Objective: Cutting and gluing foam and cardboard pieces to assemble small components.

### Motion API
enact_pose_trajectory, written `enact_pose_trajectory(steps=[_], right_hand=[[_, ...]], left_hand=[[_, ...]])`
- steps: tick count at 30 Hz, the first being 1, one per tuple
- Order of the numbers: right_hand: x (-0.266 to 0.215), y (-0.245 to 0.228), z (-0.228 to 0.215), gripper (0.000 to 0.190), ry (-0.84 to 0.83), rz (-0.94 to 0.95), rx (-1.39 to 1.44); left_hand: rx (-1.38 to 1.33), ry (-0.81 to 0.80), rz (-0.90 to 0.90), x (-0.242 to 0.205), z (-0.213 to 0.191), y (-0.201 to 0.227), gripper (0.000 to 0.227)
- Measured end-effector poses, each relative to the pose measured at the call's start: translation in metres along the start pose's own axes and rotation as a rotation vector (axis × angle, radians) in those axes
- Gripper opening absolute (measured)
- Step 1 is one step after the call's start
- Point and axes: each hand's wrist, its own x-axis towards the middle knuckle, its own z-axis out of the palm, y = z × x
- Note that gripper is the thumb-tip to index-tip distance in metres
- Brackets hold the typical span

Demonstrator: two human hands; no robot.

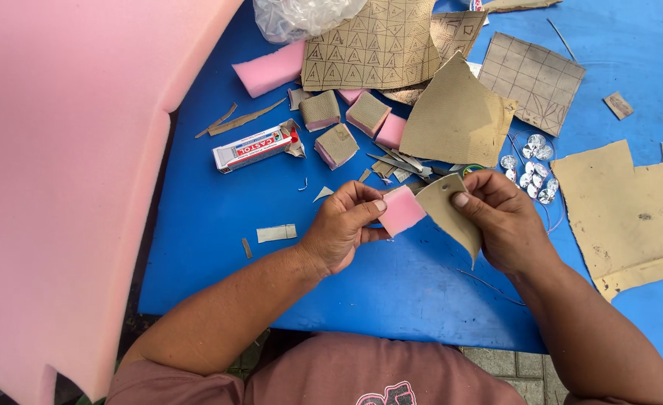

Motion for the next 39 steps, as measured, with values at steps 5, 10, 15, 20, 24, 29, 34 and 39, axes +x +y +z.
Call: enact_pose_trajectory(steps=[5, 10, 15, 20, 24, 29, 34, 39], right_hand=[[-0.008, -0.003, 0.011, 0.015, 0.040, -0.005, 0.051], [-0.016, -0.011, 0.033, 0.016, -0.059, -0.068, -0.197], [-0.015, -0.017, 0.036, 0.018, -0.002, -0.041, -0.328], [-0.014, -0.011, 0.034, 0.019, 0.016, -0.050, -0.346], [-0.015, -0.010, 0.036, 0.018, 0.038, -0.045, -0.334], [-0.018, -0.007, 0.035, 0.018, 0.045, -0.070, -0.324], [-0.021, 0.001, 0.030, 0.018, 0.042, -0.093, -0.343], [-0.026, -0.007, 0.033, 0.044, -0.051, -0.394, -0.367]], left_hand=[[-0.054, -0.045, 0.006, -0.009, 0.013, 0.011, 0.050], [-0.042, -0.072, -0.033, -0.010, 0.015, -0.007, 0.049], [-0.069, -0.099, -0.004, -0.006, 0.012, -0.014, 0.046], [-0.080, -0.102, 0.020, -0.010, 0.016, -0.014, 0.047], [0.001, -0.157, 0.236, -0.013, 0.017, -0.020, 0.064], [0.166, -0.167, 0.398, -0.019, 0.018, -0.020, 0.062], [0.280, -0.168, 0.525, -0.023, 0.021, -0.016, 0.051], [0.273, -0.247, 0.541, -0.020, 0.016, -0.013, 0.040]])
